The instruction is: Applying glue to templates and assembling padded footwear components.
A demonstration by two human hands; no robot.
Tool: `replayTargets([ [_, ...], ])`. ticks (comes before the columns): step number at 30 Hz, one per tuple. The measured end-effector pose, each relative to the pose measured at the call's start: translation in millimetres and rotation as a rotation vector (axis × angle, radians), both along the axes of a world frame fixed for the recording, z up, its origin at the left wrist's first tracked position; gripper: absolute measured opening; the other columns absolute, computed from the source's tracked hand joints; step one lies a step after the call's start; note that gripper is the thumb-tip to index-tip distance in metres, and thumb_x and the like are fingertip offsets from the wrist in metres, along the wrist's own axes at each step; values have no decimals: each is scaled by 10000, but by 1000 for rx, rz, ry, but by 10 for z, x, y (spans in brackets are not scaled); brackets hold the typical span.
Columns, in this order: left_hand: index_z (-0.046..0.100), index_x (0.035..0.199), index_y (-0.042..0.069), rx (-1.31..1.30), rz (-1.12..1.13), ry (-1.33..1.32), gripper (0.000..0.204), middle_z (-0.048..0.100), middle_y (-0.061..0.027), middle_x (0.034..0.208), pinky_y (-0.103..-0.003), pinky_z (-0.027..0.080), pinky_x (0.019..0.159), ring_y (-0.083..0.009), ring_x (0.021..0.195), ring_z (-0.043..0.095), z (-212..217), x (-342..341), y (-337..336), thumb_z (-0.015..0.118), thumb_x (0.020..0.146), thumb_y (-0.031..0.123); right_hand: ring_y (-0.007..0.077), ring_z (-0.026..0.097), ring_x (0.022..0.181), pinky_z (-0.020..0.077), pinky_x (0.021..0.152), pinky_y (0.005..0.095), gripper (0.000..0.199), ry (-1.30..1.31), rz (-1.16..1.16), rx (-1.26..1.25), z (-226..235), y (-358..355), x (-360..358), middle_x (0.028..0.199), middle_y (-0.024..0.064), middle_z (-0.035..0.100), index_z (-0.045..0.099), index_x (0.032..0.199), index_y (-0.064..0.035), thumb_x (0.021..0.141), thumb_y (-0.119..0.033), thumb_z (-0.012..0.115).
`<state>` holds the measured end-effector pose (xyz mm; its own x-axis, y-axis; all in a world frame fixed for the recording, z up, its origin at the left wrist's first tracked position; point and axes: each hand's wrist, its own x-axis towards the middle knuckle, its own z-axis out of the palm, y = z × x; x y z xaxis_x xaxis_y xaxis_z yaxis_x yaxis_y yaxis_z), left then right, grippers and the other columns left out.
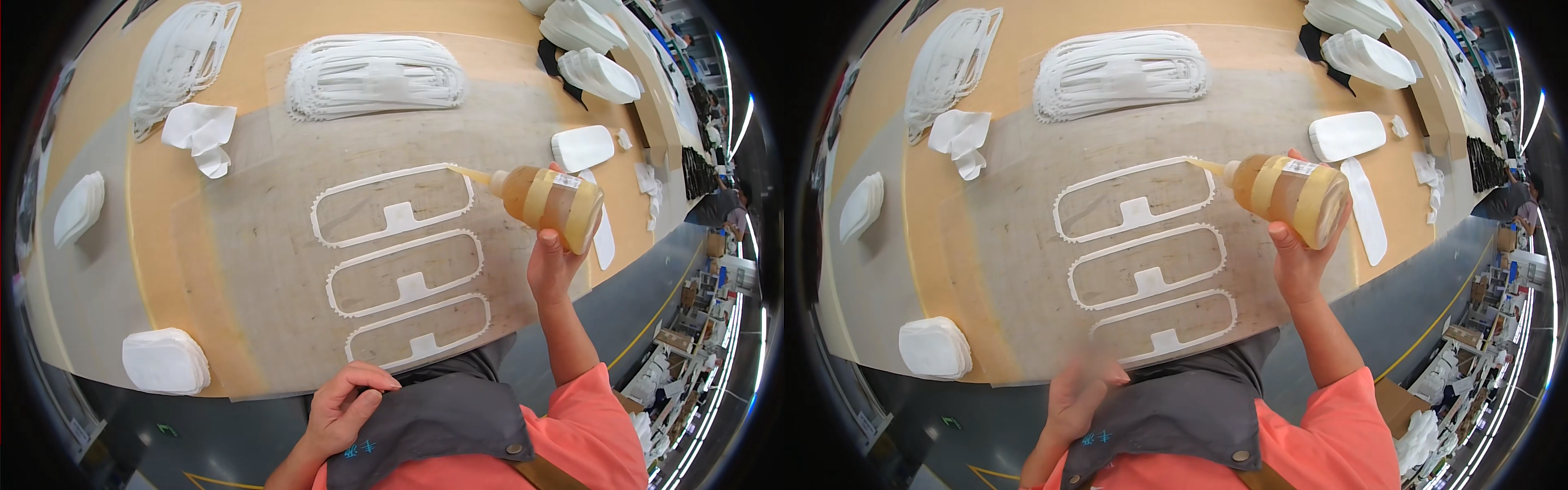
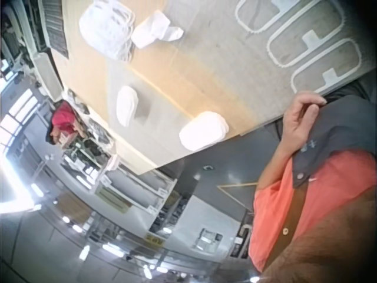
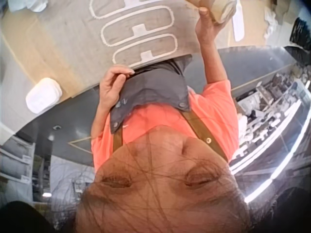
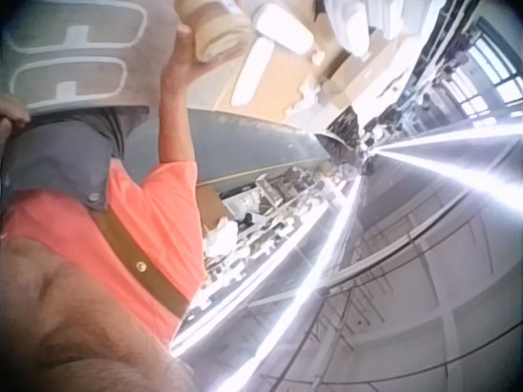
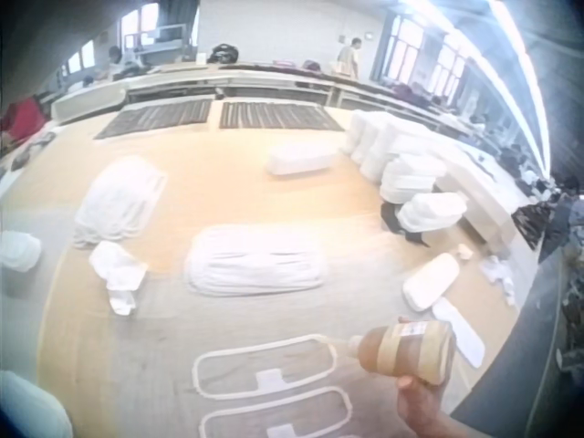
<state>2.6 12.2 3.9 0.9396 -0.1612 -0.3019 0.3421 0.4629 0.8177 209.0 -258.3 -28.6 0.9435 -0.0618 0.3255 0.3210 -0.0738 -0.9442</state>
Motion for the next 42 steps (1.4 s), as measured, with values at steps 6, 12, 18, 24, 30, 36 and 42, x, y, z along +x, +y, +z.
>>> replayTargets([
  [6,631,1121,-13,28,3,25,144,663,-131,1107,-339,482,954,-216,1055,625,29,15,-30,561,1013,51,307,439,1388,368,1147,466,911,82,-30,87,22,-87,-23,1488,230,448,278,1485,-85,835,-413,826],
  [12,631,1122,-12,41,-15,39,143,662,-133,1113,-334,478,957,-211,1059,623,56,17,-40,562,1014,51,303,439,1387,360,1151,477,895,84,-37,85,16,-178,-69,1492,233,444,276,1492,-86,850,-409,810],
  [18,630,1123,-15,27,-8,43,144,659,-135,1115,-331,477,953,-210,1055,623,68,-8,-68,560,1016,52,314,427,1402,352,1157,491,907,103,-63,99,23,-226,-182,1497,233,437,263,1503,-88,854,-417,805],
  [24,631,1120,-22,36,-16,29,148,658,-138,1114,-330,479,948,-212,1051,624,67,-47,-83,561,1018,59,315,423,1408,342,1165,491,922,119,-85,91,42,-268,-304,1506,234,430,252,1509,-79,857,-436,797],
  [30,633,1116,-24,55,-22,16,151,664,-140,1103,-332,477,949,-217,1046,626,80,-74,-105,570,1016,70,309,440,1417,496,1067,471,813,65,-26,26,-53,-413,-409,1560,207,385,243,1565,-113,953,-407,690],
  [36,634,1111,-26,72,-27,19,149,667,-139,1098,-334,476,950,-217,1047,626,94,-100,-116,572,1015,69,313,482,1382,529,1037,468,784,109,-41,95,-54,-375,-483,1547,199,408,271,1552,-102,960,-426,671],
  [42,631,1115,-27,57,-25,18,151,662,-139,1103,-334,474,953,-214,1051,623,102,-102,-121,570,1016,68,311,509,1358,545,1014,469,755,144,-43,164,-39,-288,-522,1544,190,417,293,1544,-83,977,-438,642],
])
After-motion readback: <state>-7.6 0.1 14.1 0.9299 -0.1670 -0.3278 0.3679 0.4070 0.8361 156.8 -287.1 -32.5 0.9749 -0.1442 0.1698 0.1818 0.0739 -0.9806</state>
